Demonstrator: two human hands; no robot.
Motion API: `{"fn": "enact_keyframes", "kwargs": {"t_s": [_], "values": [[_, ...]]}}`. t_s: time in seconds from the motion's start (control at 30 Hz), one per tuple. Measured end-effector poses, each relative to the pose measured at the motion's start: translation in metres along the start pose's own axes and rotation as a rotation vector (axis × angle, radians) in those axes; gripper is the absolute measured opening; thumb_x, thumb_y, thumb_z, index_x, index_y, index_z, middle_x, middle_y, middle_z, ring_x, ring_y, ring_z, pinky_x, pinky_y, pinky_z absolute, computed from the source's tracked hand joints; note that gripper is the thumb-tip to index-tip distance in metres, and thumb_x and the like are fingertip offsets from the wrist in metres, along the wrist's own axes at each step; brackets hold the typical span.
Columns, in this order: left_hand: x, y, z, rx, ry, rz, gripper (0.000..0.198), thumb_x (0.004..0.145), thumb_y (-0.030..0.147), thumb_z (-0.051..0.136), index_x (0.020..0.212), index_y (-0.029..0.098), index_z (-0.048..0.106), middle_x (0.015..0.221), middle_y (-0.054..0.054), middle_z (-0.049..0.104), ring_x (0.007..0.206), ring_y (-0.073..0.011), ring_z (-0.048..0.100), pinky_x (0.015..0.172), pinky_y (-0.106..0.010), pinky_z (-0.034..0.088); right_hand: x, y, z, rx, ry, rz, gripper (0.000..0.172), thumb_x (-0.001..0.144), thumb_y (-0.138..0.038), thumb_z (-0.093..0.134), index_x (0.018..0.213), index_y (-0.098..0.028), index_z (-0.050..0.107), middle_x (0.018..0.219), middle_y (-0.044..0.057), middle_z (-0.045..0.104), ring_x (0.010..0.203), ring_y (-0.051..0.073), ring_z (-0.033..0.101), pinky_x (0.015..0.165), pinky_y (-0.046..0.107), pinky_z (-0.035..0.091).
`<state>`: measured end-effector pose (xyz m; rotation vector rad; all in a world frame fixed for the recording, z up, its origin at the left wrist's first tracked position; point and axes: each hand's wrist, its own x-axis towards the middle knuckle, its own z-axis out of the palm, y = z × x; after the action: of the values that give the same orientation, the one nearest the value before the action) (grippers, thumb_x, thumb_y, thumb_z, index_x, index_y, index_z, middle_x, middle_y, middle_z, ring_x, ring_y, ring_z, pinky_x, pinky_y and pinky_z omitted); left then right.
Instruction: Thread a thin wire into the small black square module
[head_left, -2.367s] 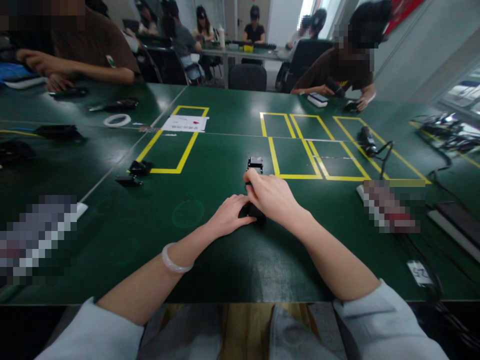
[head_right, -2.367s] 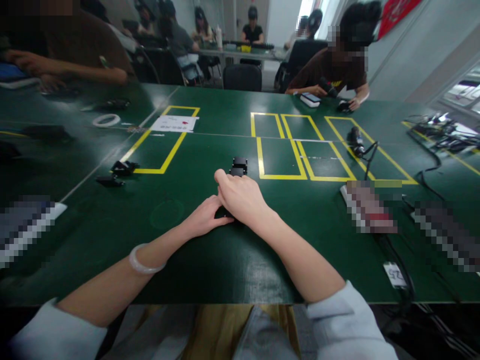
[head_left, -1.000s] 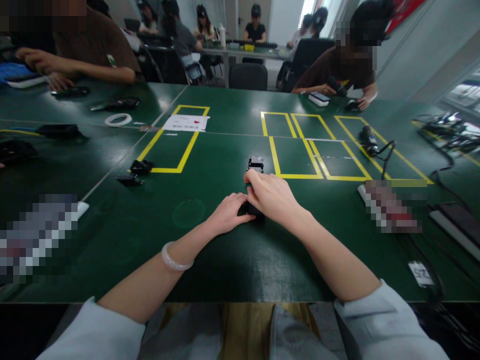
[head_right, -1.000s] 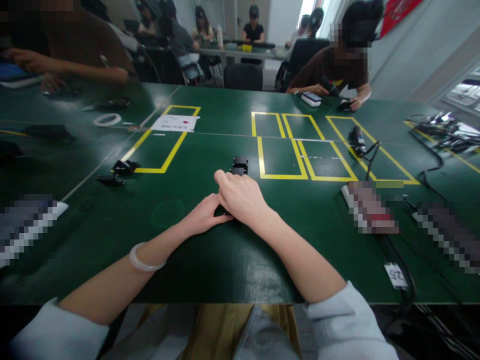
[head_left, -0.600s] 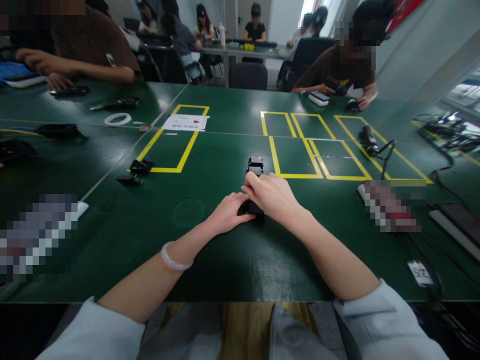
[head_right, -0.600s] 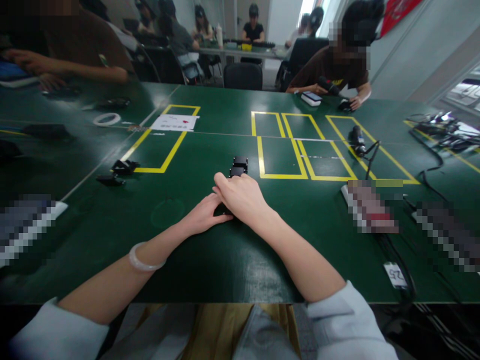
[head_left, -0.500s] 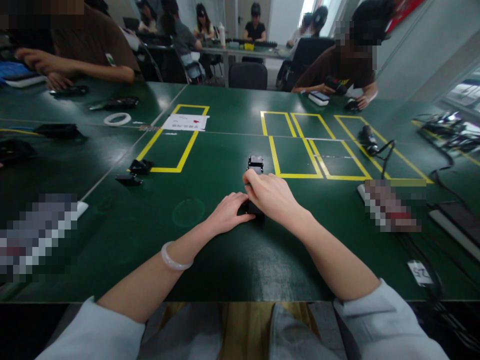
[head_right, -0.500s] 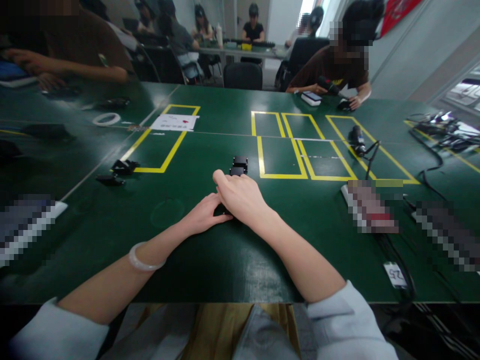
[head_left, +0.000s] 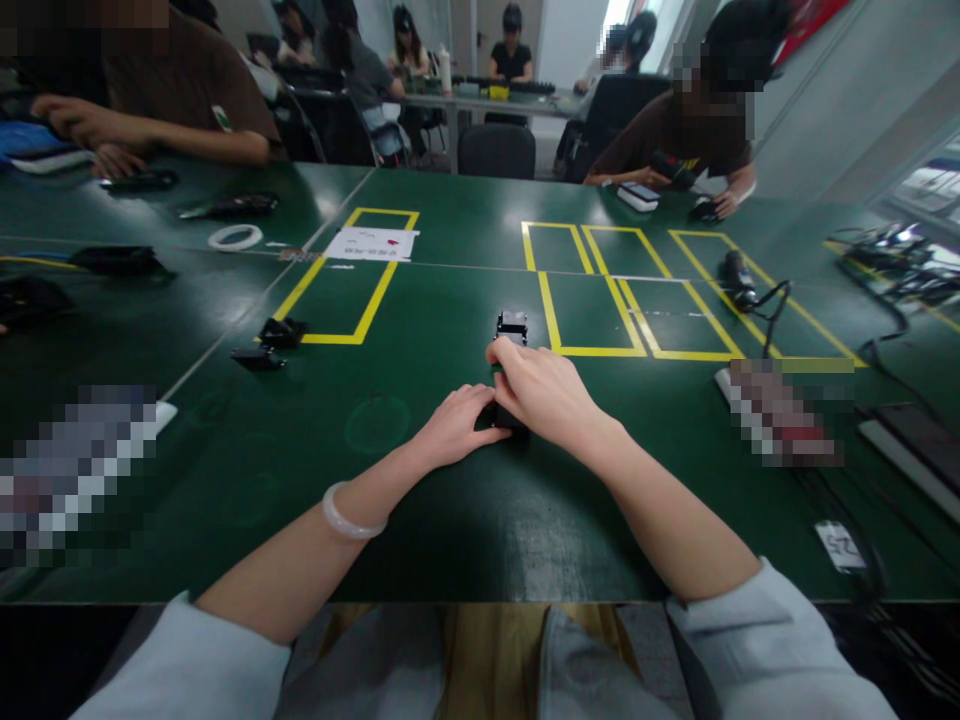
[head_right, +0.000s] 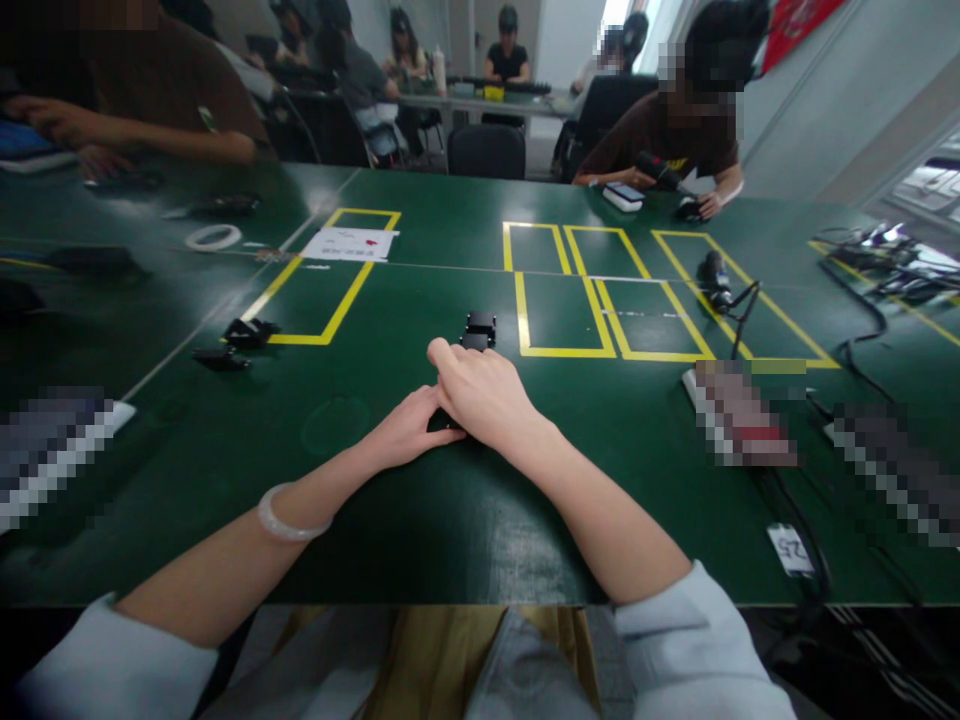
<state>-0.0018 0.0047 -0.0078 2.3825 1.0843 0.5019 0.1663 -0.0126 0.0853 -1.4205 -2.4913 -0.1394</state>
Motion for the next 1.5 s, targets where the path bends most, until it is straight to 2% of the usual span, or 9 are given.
{"fn": "enact_keyframes", "kwargs": {"t_s": [0.13,0.27,0.5,0.63,0.77,1.1,1.5], "values": [[0.000,0.002,-0.001,-0.003,0.004,-0.001,0.046,0.084,0.050,0.062,0.117,0.018,0.057,0.120,-0.011,0.061,0.106,-0.0296,0.056,0.093,-0.044,0.044,-0.002,0.000,-0.005,0.038,0.013,-0.005,0.019,0.091,-0.021,0.037,0.103,-0.018,0.052,0.085,0.003,0.067,0.072,0.015,0.059,0.064,0.028,0.030],[0.000,0.005,-0.002,-0.010,-0.001,0.009,0.045,0.085,0.051,0.061,0.119,0.021,0.057,0.117,-0.009,0.062,0.106,-0.0287,0.056,0.092,-0.043,0.044,-0.004,0.004,-0.014,0.075,0.081,0.015,0.021,0.094,-0.026,0.034,0.099,-0.019,0.053,0.080,0.002,0.066,0.067,0.013,0.056,0.063,0.026,0.030],[-0.001,0.006,-0.004,-0.021,-0.003,0.014,0.038,0.086,0.046,0.061,0.117,0.023,0.057,0.114,-0.006,0.062,0.104,-0.0257,0.054,0.090,-0.039,0.043,-0.018,0.027,-0.027,0.191,0.192,0.168,0.021,0.094,-0.031,0.036,0.101,-0.020,0.053,0.068,-0.001,0.059,0.057,0.012,0.052,0.058,0.024,0.031],[-0.001,0.005,-0.002,-0.027,0.005,0.019,0.037,0.086,0.045,0.061,0.115,0.024,0.058,0.114,-0.006,0.061,0.104,-0.0252,0.054,0.090,-0.038,0.043,-0.036,0.039,-0.019,0.318,0.195,0.198,0.019,0.093,-0.031,0.038,0.099,-0.020,0.052,0.062,-0.004,0.053,0.053,0.011,0.048,0.057,0.023,0.032],[-0.001,0.004,-0.003,-0.038,0.001,0.031,0.035,0.086,0.045,0.061,0.115,0.024,0.058,0.114,-0.005,0.061,0.103,-0.0247,0.054,0.090,-0.037,0.042,-0.048,0.040,-0.008,0.353,0.214,0.193,0.019,0.093,-0.031,0.038,0.099,-0.020,0.052,0.065,-0.004,0.054,0.054,0.010,0.049,0.059,0.023,0.034],[-0.001,0.007,-0.005,-0.030,-0.017,0.012,0.035,0.086,0.044,0.061,0.115,0.024,0.057,0.114,-0.005,0.061,0.104,-0.0248,0.054,0.090,-0.037,0.042,-0.051,0.036,-0.002,0.350,0.170,0.180,0.018,0.092,-0.028,0.039,0.098,-0.019,0.053,0.063,-0.004,0.052,0.052,0.010,0.048,0.058,0.022,0.033],[-0.002,0.004,-0.003,-0.025,-0.012,0.020,0.037,0.087,0.046,0.060,0.116,0.024,0.057,0.113,-0.005,0.061,0.103,-0.0246,0.053,0.090,-0.037,0.041,-0.050,0.035,-0.001,0.315,0.130,0.170,0.019,0.092,-0.028,0.038,0.098,-0.018,0.053,0.067,-0.001,0.060,0.056,0.011,0.054,0.059,0.022,0.035]]}}
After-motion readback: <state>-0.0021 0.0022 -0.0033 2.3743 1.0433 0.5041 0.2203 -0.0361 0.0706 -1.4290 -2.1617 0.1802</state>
